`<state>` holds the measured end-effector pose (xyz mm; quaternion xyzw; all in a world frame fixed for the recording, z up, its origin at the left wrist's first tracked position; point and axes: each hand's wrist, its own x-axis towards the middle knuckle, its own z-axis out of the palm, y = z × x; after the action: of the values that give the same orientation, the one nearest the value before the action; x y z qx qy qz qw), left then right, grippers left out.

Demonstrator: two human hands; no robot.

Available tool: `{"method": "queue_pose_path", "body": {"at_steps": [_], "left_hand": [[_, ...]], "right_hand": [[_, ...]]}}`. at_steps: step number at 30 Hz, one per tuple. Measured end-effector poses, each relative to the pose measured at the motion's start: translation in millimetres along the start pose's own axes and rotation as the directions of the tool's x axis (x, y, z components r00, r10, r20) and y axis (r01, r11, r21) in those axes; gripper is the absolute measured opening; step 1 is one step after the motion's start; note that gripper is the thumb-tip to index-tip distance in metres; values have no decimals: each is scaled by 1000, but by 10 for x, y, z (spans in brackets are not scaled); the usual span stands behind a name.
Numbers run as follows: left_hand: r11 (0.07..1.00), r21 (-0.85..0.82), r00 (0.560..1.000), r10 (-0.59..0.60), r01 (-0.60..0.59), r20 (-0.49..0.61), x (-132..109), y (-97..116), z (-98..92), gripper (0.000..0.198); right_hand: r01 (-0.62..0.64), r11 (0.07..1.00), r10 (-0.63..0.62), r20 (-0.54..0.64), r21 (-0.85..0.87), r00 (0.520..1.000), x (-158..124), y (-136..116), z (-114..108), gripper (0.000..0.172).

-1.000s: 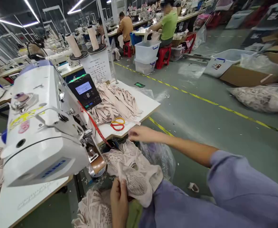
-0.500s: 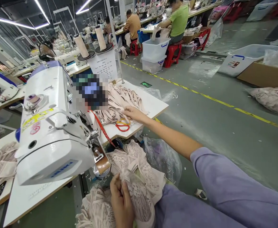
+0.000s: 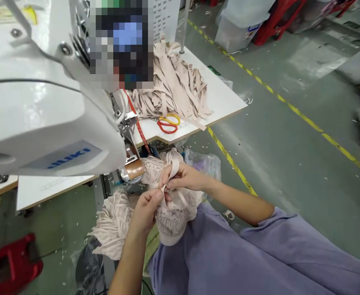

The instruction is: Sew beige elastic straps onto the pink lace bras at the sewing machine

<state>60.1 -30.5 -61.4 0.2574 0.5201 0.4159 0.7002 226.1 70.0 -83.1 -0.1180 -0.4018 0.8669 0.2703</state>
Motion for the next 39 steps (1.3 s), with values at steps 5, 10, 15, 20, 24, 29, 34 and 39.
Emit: {"method": "queue_pose_path", "body": {"at_steps": [5,10,15,20,24,29,34,39], "left_hand": [[980,154,976,147,-122,-161,-103,75,40,42],[801,559,938,328,-214,-111,-163,299,190,41],[183,860,641,742,-476,197,-112,430,41,27],[-147,976,433,878,-159,203,-54,394,-293,32],[32,997,563,826,-67,11,-111,407,-330,30],[310,941,769,632,-134,-99,-173,442,-469,38],[437,877,822,562,-200,-92,-140,419,-595,43],[601,790,844,483,-126,-232,-224,513,-396,45]], "right_hand": [[-270,889,286,13,369,958,-52,268,60,39],[-319,935,338,-115,154,934,-23,98,123,49],[-71,995,40,-366,-71,930,369,-203,39,26],[-58,946,-58,-342,-320,938,673,-265,-31,27],[-36,884,-83,-233,-467,969,792,-280,7,22],[53,655,-280,-176,-754,944,932,-331,56,13],[173,339,-463,-4,-925,886,1109,-373,74,10],[233,244,-453,102,-941,886,1276,-369,37,12]]}}
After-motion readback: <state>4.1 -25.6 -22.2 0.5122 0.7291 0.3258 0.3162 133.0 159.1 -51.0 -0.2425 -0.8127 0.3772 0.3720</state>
